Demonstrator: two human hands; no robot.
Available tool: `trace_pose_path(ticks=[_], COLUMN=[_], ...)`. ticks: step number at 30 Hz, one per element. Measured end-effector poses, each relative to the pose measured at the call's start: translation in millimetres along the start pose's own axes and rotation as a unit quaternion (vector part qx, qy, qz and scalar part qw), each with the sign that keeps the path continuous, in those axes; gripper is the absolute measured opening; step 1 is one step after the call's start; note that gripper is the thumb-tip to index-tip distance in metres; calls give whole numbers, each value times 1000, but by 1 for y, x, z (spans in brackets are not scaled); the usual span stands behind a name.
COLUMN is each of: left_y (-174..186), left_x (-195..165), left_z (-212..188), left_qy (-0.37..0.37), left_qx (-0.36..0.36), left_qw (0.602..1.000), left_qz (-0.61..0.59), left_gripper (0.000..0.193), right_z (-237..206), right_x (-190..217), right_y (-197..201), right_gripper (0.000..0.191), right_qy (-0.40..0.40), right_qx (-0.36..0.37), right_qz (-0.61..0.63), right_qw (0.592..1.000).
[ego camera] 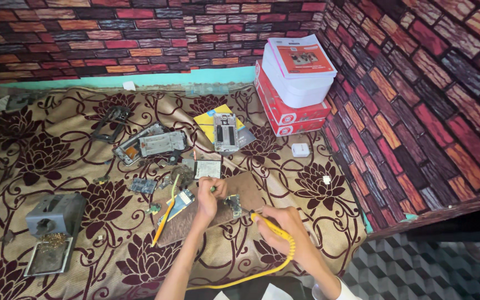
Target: The person uses a hot air gun to apply heat to a small circuit board held in the left hand. The person repeatedly directs the hot air onto specific areas of the board while occasionally adjusting the board's position.
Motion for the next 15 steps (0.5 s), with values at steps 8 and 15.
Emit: trace_pose_path(ticks=[8, 15], left_y=[-3, -1], left_x=[-5, -2], left_z=[-2, 1], left_qy=[-1, -9], left_qx=[-18, 16], left_qw=[999, 1000], left_qz=[30, -11], left_gripper=[39, 40], right_z=[-16, -21], right_x=[-28, -29], right_y=[19, 17], right_gripper=[25, 21], right_qy=[3, -17], right_qx=[-108, -110], right_qz=[30, -3], right_qw=[994, 994])
Point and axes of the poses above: each hand's wrist, its own z-axis towards the middle knuckle, its own y-axis out of the back of the hand, x = y × z, the point moved 3 cm from there along z, towards the middle knuckle, and after that the axes turned 1 degree about x, right-handed, at the moved point
